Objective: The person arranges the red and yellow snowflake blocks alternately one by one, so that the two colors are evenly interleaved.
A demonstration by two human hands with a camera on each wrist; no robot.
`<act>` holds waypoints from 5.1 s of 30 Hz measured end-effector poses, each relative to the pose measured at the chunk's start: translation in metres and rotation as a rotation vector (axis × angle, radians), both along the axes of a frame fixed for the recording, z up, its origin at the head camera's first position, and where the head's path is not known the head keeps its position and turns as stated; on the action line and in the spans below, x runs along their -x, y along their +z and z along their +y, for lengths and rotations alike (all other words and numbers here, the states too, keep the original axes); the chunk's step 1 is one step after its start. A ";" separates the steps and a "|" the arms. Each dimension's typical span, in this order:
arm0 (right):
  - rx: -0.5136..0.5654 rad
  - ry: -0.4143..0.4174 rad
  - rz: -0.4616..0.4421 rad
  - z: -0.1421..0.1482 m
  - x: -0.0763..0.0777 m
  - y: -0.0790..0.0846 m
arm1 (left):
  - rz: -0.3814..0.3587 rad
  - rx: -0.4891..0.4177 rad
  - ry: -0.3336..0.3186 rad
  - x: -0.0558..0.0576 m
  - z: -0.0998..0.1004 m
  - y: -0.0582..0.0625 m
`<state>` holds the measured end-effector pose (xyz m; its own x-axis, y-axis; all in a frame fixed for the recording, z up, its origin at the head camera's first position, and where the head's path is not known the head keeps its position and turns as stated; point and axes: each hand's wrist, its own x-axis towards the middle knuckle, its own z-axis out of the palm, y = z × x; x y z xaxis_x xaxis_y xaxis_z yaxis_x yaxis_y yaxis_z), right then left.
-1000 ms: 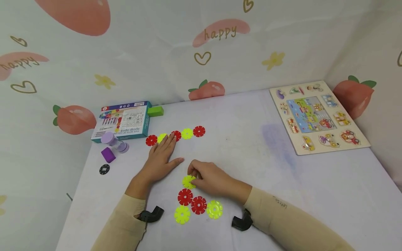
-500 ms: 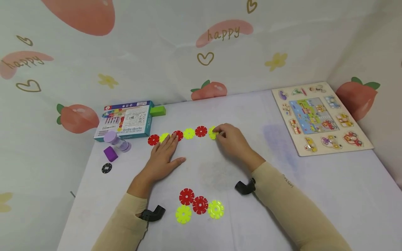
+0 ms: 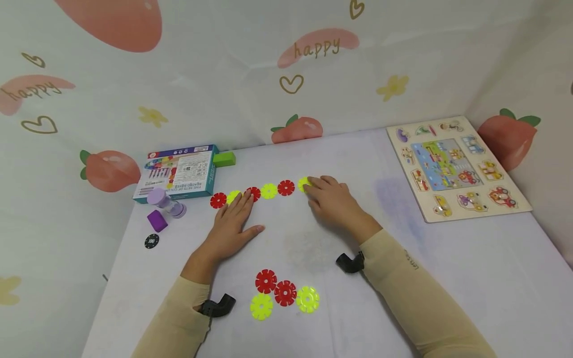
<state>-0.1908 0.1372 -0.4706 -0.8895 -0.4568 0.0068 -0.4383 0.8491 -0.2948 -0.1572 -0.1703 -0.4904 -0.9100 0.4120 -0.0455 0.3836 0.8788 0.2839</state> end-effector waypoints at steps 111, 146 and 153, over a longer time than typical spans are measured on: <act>0.706 -0.191 -0.155 0.021 -0.023 -0.007 | 0.015 -0.051 0.035 0.003 -0.003 -0.001; 0.000 -0.101 -0.044 0.025 -0.016 -0.013 | 0.024 -0.051 0.039 0.003 -0.001 -0.002; 0.079 -0.083 -0.037 0.026 -0.019 -0.011 | 0.024 -0.052 0.039 0.002 -0.001 -0.002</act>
<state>-0.1717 0.1628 -0.4819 -0.9246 -0.3809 0.0062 -0.3549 0.8553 -0.3774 -0.1596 -0.1716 -0.4923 -0.9260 0.3774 -0.0028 0.3567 0.8774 0.3208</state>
